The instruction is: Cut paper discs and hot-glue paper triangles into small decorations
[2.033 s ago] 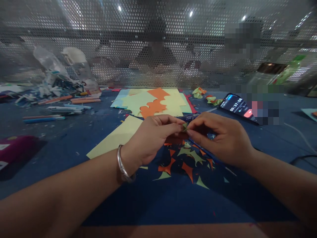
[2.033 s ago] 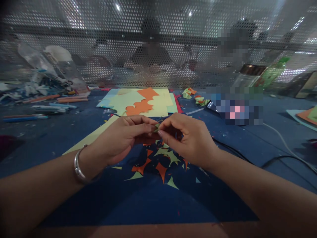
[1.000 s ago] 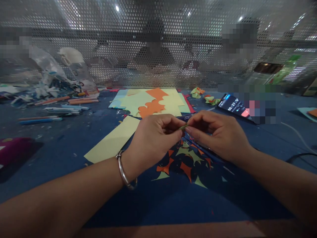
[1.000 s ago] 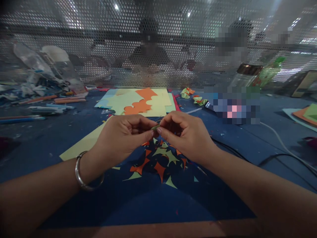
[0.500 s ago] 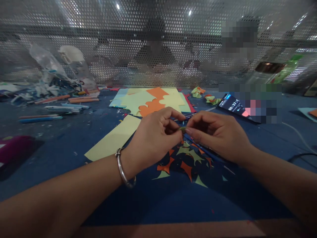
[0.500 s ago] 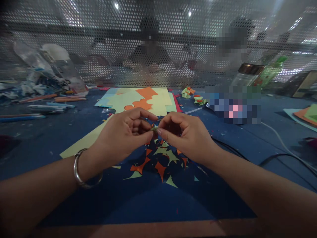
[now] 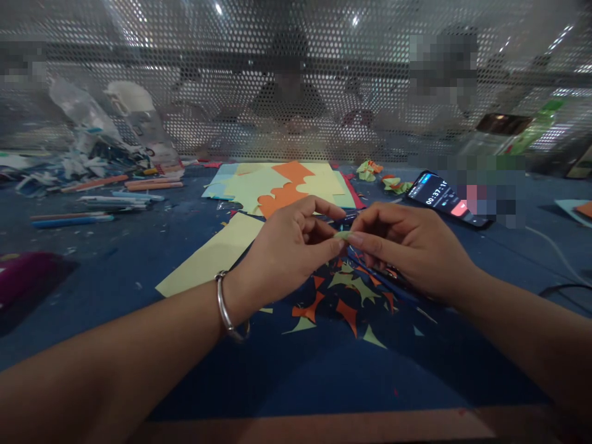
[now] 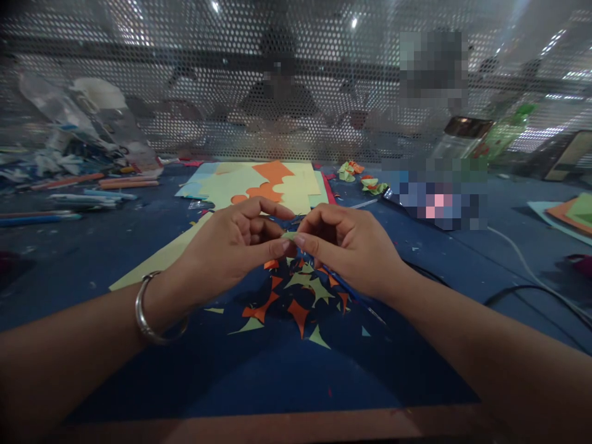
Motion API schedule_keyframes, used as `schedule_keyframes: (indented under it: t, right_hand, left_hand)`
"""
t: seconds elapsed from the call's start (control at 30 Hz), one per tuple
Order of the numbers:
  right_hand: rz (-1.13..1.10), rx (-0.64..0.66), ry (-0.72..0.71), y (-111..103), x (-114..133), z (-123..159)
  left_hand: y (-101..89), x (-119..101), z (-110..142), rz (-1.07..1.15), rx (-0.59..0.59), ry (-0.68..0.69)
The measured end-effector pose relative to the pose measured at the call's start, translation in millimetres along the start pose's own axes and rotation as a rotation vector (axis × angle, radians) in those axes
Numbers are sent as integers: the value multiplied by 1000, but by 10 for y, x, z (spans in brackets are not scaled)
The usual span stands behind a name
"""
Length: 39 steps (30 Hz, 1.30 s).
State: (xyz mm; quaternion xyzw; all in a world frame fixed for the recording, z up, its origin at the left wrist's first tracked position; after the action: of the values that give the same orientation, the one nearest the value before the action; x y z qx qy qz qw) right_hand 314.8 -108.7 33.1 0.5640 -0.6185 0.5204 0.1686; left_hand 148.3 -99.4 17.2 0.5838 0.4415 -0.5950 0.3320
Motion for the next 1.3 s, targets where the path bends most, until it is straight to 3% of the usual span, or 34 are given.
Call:
schedule_keyframes:
  t: [0.3, 0.53, 0.67, 0.8, 0.93, 1.1, 1.3]
  right_hand:
    - [26, 11, -8, -29, -27, 16]
    - [65, 21, -27, -16, 0, 14]
    - [142, 0, -29, -37, -2, -3]
    - [231, -8, 1, -83, -67, -35]
    - [227, 25, 18, -91, -137, -54]
    - [295, 38, -2, -83, -168, -42]
    - [369, 1, -83, -41, -105, 0]
  left_hand:
    - [-3, -73, 32, -153, 51, 136]
    - [4, -145, 54, -266, 28, 201]
    - [-89, -143, 24, -484, -14, 164]
    - [-193, -43, -44, -799, 114, 50]
    - [-233, 9, -78, -944, 223, 100]
    - [-251, 11, -90, -910, 177, 51]
    - [-252, 11, -114, -585, 18, 73]
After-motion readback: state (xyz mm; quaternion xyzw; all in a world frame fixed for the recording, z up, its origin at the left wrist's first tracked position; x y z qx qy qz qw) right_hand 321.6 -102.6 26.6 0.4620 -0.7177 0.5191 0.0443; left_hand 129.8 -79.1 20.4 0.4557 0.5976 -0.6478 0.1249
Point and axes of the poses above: each hand's wrist, its own z-axis away from the middle knuckle, its own y-axis out of the palm, x = y × z, the point moved 4 cm from there along -z, towards the middle knuckle, and after that the axes turned 7 degrees about -y, right-handed, at the moved point
